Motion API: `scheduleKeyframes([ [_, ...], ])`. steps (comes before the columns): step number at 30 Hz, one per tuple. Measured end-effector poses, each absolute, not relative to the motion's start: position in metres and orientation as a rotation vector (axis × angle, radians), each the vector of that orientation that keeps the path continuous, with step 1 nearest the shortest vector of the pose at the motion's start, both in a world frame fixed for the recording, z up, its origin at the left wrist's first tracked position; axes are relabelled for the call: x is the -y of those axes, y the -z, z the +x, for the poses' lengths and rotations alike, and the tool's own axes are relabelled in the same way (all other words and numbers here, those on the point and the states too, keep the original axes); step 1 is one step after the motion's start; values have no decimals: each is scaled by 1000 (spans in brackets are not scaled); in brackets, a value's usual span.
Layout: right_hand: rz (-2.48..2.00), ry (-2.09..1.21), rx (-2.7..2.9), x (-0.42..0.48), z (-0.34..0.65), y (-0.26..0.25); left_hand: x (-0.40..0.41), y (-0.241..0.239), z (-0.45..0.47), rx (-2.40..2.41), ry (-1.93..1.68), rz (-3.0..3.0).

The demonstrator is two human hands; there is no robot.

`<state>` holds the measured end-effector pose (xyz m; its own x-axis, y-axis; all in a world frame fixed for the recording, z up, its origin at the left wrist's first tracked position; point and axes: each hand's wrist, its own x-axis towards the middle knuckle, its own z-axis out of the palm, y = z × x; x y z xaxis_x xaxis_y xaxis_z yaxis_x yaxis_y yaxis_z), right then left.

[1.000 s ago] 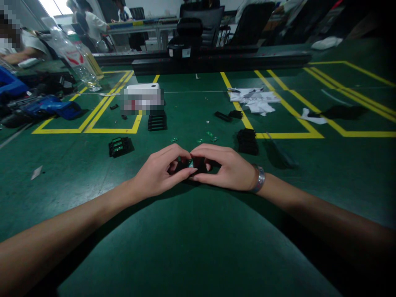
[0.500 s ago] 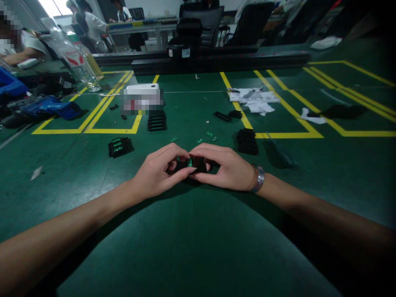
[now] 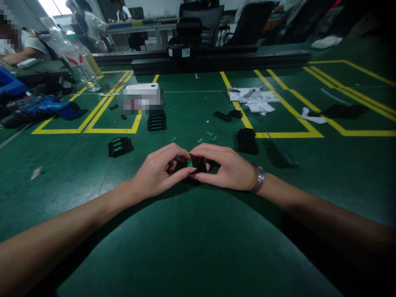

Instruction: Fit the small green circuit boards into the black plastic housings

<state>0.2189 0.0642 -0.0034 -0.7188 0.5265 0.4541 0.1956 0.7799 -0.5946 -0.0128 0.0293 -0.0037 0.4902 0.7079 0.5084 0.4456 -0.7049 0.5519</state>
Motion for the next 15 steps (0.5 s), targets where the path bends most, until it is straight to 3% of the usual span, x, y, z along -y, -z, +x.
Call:
scheduleKeyframes([
  [15,-540,-672,2342,-64,219,4,-30,4,-12,-993,-1005,2400],
])
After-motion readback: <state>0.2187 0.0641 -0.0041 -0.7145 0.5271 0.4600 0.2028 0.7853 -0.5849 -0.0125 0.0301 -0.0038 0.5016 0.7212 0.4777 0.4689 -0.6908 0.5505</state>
